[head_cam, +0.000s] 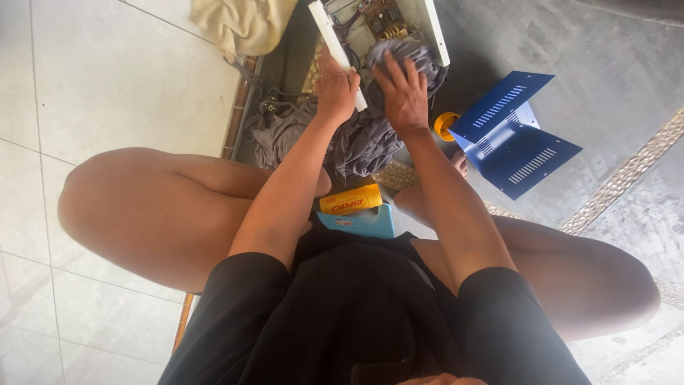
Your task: The person sits on the floor and cleans the interior of a white electronic device with a cloth, then wipes the exterior casing. The person handles a blue metal cover and a yellow container nearby.
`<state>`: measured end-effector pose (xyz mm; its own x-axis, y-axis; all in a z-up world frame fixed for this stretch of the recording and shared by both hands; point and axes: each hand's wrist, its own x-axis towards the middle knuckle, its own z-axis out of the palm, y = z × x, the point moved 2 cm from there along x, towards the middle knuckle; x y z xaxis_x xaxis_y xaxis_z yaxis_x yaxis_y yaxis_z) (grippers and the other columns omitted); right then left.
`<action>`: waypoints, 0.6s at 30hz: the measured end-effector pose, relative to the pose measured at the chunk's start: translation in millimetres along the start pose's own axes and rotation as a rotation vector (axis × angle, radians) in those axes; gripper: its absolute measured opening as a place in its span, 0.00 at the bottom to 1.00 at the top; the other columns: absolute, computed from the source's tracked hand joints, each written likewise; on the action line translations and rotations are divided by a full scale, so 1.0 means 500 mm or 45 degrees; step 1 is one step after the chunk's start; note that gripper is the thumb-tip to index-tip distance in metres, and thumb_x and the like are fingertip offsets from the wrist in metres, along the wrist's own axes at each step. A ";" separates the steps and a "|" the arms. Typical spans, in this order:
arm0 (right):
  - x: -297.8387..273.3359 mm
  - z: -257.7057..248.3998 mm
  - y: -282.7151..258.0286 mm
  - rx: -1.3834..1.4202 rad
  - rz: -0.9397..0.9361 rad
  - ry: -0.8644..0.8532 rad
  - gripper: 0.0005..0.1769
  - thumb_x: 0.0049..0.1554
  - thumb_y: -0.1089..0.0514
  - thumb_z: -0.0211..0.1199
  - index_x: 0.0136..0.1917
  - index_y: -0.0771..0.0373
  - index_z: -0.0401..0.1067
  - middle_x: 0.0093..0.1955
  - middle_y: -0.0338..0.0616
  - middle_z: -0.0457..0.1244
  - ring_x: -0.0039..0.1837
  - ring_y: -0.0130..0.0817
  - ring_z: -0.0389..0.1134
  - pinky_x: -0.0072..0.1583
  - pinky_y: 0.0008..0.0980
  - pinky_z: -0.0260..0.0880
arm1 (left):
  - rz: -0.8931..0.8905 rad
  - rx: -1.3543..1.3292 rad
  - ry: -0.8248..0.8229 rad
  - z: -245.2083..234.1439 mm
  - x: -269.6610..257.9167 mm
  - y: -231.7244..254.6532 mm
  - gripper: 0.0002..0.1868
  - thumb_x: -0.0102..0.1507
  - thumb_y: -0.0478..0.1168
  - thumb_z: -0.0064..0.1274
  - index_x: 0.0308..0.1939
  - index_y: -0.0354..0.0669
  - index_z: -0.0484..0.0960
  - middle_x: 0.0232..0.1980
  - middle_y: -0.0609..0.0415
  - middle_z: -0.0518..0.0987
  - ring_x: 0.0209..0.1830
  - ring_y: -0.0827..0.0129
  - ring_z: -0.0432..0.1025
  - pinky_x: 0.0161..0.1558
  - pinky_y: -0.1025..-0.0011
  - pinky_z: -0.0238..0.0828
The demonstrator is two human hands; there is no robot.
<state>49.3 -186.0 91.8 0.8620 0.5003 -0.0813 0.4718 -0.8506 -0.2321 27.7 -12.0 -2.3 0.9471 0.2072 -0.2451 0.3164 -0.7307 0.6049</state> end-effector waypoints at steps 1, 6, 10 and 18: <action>-0.017 0.000 0.012 0.059 -0.025 -0.014 0.30 0.59 0.65 0.52 0.73 0.47 0.70 0.80 0.42 0.56 0.75 0.57 0.56 0.71 0.55 0.56 | 0.016 0.030 0.002 0.002 0.002 0.007 0.40 0.74 0.50 0.40 0.75 0.23 0.39 0.76 0.26 0.54 0.71 0.38 0.61 0.65 0.42 0.56; -0.030 0.020 0.055 0.404 0.016 0.336 0.26 0.68 0.67 0.44 0.78 0.62 0.64 0.82 0.43 0.54 0.82 0.46 0.58 0.82 0.54 0.53 | 0.004 -0.128 0.025 -0.008 -0.002 0.008 0.40 0.73 0.49 0.41 0.77 0.26 0.40 0.75 0.29 0.57 0.72 0.38 0.62 0.66 0.42 0.56; 0.014 0.043 0.064 0.228 0.252 0.434 0.23 0.69 0.61 0.45 0.76 0.65 0.60 0.78 0.55 0.57 0.76 0.56 0.58 0.75 0.51 0.60 | -0.034 -0.137 -0.001 -0.008 -0.009 0.010 0.40 0.73 0.49 0.40 0.77 0.26 0.40 0.76 0.29 0.55 0.72 0.40 0.62 0.68 0.41 0.56; 0.080 0.080 0.094 0.312 0.788 0.176 0.27 0.70 0.47 0.49 0.75 0.66 0.55 0.57 0.67 0.65 0.58 0.65 0.67 0.60 0.57 0.66 | 0.014 -0.121 0.022 -0.013 -0.009 0.016 0.39 0.73 0.49 0.41 0.77 0.25 0.42 0.75 0.29 0.56 0.73 0.39 0.61 0.65 0.42 0.58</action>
<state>98.6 -199.4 38.9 0.9831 -0.1061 -0.1491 -0.1578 -0.9042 -0.3969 26.2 -14.6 8.5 0.9512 0.2111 -0.2252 0.3086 -0.6683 0.6769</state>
